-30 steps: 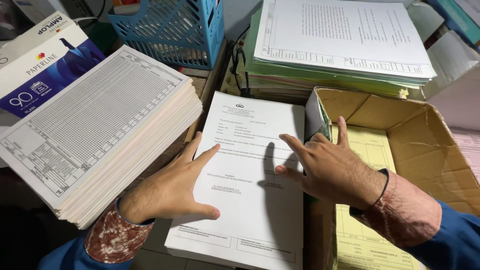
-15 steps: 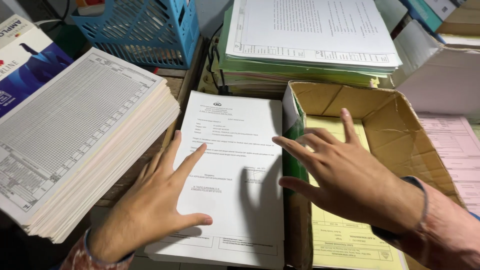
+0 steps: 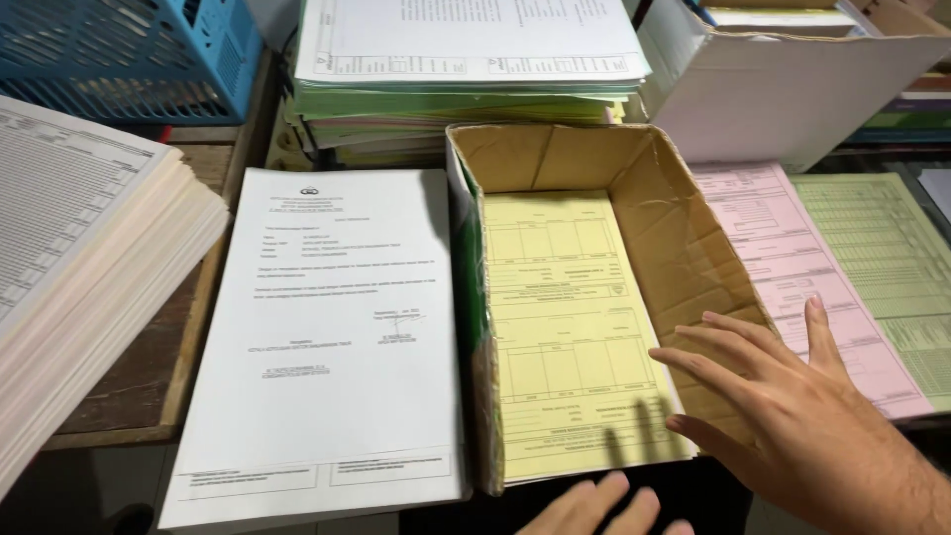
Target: Sorting various paper forms and documents into different boxes and stacks on a desk.
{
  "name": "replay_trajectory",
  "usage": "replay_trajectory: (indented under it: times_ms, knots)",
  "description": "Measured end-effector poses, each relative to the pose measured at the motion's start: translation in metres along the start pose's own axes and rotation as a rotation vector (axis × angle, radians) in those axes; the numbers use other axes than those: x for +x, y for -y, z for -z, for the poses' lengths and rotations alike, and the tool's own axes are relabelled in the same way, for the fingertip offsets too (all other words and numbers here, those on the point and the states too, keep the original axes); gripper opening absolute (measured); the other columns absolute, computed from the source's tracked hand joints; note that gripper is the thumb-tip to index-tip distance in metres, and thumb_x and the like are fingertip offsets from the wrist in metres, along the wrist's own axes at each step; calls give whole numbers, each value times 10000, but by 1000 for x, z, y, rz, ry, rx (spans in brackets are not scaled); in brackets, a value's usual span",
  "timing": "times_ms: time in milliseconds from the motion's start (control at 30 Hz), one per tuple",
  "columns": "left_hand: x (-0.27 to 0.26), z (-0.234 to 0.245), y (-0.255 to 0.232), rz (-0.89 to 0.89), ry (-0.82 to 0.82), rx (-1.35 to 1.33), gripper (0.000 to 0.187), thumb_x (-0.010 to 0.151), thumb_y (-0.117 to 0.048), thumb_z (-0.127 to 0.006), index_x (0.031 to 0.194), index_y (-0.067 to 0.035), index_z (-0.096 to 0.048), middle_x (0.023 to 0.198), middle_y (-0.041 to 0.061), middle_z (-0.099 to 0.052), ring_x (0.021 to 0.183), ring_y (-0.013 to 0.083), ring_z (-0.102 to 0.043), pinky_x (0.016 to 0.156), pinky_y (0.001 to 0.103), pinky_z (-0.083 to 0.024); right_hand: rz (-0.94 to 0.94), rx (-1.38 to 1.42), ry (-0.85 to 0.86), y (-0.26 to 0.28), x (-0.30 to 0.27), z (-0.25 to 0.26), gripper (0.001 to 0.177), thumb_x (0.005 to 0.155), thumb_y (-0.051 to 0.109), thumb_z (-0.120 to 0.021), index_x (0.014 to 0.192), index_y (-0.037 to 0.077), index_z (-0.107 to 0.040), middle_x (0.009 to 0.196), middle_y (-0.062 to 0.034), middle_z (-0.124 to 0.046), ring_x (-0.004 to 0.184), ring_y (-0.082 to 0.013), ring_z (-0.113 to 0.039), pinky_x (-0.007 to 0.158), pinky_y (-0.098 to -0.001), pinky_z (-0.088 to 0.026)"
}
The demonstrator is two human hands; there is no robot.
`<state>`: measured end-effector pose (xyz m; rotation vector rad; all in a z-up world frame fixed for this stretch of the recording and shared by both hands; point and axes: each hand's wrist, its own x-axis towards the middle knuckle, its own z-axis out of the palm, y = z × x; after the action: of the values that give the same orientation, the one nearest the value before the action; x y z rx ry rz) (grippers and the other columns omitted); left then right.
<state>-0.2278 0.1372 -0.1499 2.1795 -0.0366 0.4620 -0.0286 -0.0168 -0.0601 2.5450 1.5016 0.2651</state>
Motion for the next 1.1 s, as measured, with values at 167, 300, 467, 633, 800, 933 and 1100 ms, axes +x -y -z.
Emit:
replay_trajectory:
  times_ms: [167,300,467,633,800,933,1100]
  knots:
    - [22,-24,44,-292,-7,792,1469,351,-840,-953,1536,-109,-485,1502,281,-505,1354,505,-492,1087,585,-446,-21,161,-18,-11,-37,-17,622,773,592,-718,1344,366,-619,1426,65,-600,1350,-149,-531,1095,-784,-223]
    - [12,-45,59,-316,-117,850,1151,380,-692,-896,1379,-171,-663,1238,168,-682,1110,338,-659,926,550,-506,0,217,-45,-21,-49,-22,582,793,578,-719,1316,332,-649,1419,35,-615,1379,-180,-533,1042,-742,-323]
    - [25,-41,44,-389,-355,802,182,966,-158,-596,1003,-217,-765,934,57,-710,817,228,-667,750,432,-542,23,291,-105,-27,-51,-29,575,775,508,-767,1319,351,-662,1393,58,-634,1366,-148,-549,1063,-785,-264]
    - [27,-31,49,-383,-278,768,209,897,-119,-696,1037,-238,-797,816,-21,-685,720,176,-647,735,445,-559,55,338,-102,-33,-51,-32,581,791,478,-772,1340,330,-650,1424,37,-619,1374,-176,-541,1074,-805,-206]
    - [28,-25,52,-345,55,661,870,607,-568,-934,1310,-119,-689,1176,82,-710,1070,244,-662,914,549,-492,69,404,-116,-37,-49,-31,582,786,427,-798,1335,294,-658,1417,7,-628,1355,-185,-556,1104,-821,-135]
    - [35,-25,45,-383,-166,626,137,945,-126,-716,1062,-168,-775,918,17,-753,847,194,-702,805,463,-554,74,438,-112,-40,-48,-25,588,803,399,-785,1360,274,-649,1400,6,-650,1340,-189,-572,1141,-792,-108]
    - [51,-7,14,-251,-219,409,485,912,-56,-396,1268,-45,-725,802,35,-687,692,178,-672,837,442,-565,91,513,-91,-50,-40,-17,722,762,223,-797,1450,229,-578,1429,-10,-641,1307,-187,-606,1166,-763,-80]
